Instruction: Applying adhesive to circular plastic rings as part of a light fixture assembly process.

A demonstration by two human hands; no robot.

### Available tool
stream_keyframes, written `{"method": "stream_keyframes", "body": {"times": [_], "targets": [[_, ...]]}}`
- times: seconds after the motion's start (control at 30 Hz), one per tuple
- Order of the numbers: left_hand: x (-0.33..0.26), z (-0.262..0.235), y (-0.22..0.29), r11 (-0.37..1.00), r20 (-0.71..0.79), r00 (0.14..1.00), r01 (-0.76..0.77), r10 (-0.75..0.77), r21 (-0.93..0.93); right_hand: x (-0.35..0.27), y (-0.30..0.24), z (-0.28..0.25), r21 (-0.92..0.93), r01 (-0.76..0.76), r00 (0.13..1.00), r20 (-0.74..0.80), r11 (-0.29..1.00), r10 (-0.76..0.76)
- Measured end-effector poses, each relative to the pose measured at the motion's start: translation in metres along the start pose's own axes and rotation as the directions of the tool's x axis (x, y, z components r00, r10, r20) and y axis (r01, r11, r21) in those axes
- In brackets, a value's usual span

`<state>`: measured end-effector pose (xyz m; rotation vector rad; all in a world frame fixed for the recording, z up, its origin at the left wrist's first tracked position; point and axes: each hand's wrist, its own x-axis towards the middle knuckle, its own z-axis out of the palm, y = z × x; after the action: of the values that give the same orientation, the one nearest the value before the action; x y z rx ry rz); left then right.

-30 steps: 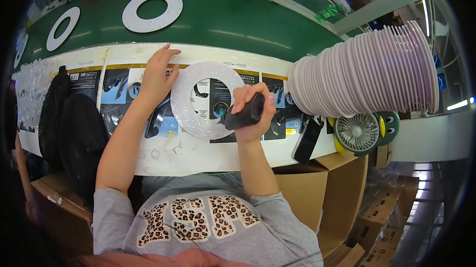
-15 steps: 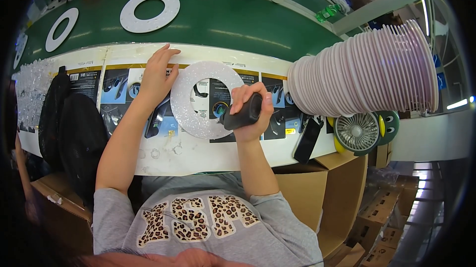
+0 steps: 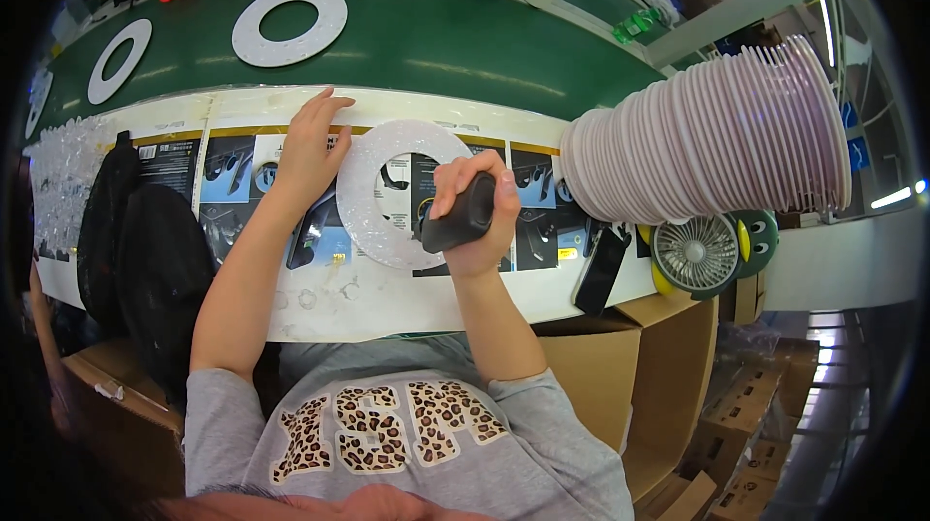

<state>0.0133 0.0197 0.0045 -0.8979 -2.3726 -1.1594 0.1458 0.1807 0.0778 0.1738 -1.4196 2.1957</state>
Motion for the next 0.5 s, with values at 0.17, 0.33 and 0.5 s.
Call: {"method": "stream_keyframes", "body": {"times": [0.17,0.33,0.5], "targets": [[0.0004,0.0001,0.0007,1.0,0.002,1.0,0.014,-0.014,-0.013,-0.0018,0.0064,0.0,0.002,-0.044,0.998,0.036,0.999,0.044],[0.0001,0.0002,0.0011,1.0,-0.003,1.0,0.008,-0.008,-0.011,-0.0024,0.0103,0.0002,-0.012,-0.031,0.999,0.03,0.999,0.031],[-0.0003,0.0001,0.0009,1.0,-0.007,1.0,0.009,-0.009,-0.005,-0.0026,0.0112,-0.0013,-0.036,-0.028,0.999,0.036,0.999,0.03]]}}
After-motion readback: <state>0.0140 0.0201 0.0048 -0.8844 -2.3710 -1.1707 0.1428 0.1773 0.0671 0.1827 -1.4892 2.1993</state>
